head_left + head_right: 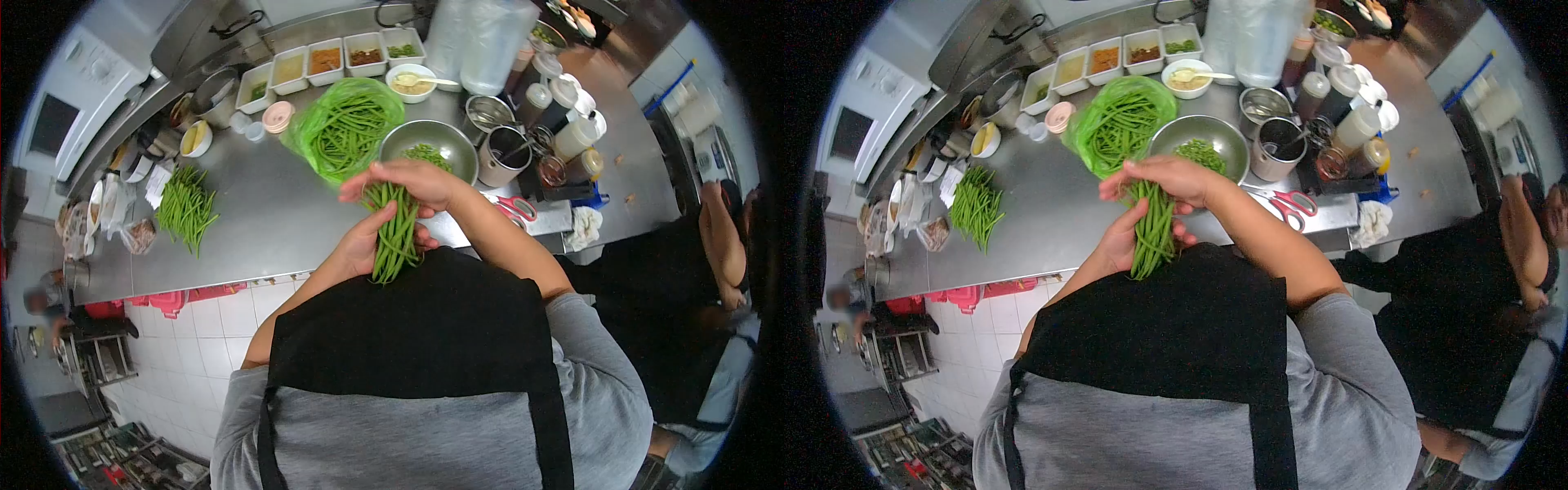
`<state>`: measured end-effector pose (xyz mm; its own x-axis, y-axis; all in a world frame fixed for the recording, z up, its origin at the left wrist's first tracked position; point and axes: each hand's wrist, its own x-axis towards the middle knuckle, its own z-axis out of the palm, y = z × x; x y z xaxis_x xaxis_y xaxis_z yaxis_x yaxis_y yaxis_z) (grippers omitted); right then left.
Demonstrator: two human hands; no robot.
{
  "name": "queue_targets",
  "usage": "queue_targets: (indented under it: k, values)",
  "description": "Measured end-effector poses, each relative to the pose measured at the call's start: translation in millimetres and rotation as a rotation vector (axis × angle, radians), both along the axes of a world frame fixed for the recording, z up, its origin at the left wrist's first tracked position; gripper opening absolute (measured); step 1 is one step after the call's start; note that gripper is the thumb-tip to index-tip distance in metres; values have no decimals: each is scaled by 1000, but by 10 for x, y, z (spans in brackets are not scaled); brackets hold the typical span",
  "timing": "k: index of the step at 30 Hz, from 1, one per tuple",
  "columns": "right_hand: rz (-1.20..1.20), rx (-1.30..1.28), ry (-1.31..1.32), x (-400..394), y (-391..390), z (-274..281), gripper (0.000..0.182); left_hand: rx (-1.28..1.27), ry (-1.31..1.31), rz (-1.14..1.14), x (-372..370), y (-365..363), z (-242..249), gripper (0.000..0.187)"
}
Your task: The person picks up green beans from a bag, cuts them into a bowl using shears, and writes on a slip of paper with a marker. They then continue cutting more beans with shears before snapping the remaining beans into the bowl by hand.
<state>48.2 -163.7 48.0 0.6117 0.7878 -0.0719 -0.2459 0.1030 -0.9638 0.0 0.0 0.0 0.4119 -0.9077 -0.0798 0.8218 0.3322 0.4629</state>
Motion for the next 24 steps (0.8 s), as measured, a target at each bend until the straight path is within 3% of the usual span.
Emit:
queue_targets:
  k: [1,3,5,6,9,10,14,18,20,24]
  values:
    - [33,-24,-2,-1,8,-30,47,10,-15,17,-27,1,75,51]
    - [-185,-61,-91,-171,-310,-50,45,-69,-5,51,-89,-341,-40,44]
    - [-694,25,-309,-304,-294,12,44,-141,-5,80,84,-355,-169,38]
    - [-939,-20,-509,-247,-392,-126,27,77,91,281,79,-455,122,28]
    - [-691,-350,-666,-538,-755,109,15,268,91,522,225,-656,220,28]
    - [-725,-364,-896,-607,-732,167,11,349,162,614,210,-786,357,27]
    - [-674,-501,-1134,-592,-868,37,12,263,87,690,264,-954,249,19]
    - [-677,-502,-826,-590,-1002,196,11,177,105,908,548,-734,267,12]
    - [-714,-525,-747,-562,-1060,265,10,93,80,969,737,-418,277,20]
    - [-662,-567,-943,-370,-1094,244,9,813,-833,957,591,-399,795,25]
